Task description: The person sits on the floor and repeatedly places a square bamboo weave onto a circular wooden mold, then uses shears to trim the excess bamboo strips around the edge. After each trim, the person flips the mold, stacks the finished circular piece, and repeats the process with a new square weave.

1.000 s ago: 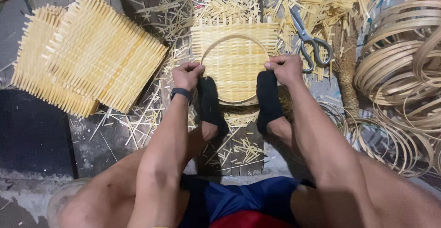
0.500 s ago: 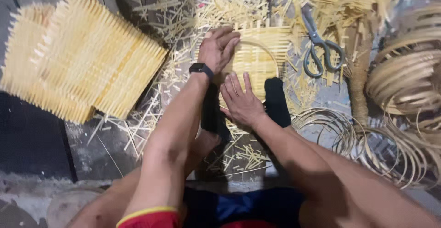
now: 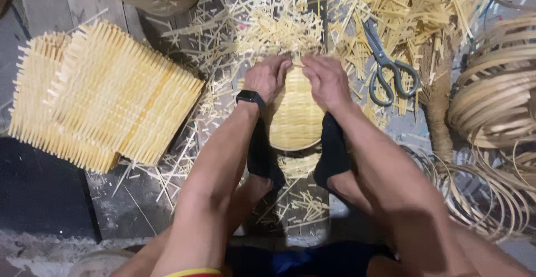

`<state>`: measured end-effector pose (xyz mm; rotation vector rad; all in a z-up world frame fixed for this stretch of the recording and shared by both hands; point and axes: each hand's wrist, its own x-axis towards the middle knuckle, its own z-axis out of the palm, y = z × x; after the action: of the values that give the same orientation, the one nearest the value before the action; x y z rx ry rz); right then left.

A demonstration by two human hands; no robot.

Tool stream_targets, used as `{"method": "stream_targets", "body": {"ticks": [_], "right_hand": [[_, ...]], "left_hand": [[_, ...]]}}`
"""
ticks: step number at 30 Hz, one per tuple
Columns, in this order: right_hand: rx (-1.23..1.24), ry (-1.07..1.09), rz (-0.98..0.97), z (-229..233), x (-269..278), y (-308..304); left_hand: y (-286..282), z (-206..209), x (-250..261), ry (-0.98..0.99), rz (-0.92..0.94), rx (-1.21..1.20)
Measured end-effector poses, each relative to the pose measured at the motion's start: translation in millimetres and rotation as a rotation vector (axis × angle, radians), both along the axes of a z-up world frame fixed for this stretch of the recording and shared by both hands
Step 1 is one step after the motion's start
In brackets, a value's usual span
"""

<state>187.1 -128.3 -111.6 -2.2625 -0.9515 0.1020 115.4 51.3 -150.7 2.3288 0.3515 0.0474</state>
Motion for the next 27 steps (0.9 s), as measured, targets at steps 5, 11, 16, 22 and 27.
{"method": "stream_targets", "body": {"ticks": [5,11,16,22,27], "right_hand": [[0.001,0.529,-0.196,-34,18,-5],[0.083,0.46,-0.209,-65,23,-16],[-0.176,0.765,-0.29,-87,18,-24],[-0.189,0.765,-0.207,-88,26,-22],[-0.176,0.564,-0.069,-62,36,42]], "left_hand": [[2,-6,15,0.26,0.139,-0.148],[18,-11,29,0.345,0.218,-0.402],[16,-3,22,0.467,0.272,-0.389],[23,-15,32,0.474,0.298,-0.442],[13,-37,13,0.001,0.381,-0.675]]}}
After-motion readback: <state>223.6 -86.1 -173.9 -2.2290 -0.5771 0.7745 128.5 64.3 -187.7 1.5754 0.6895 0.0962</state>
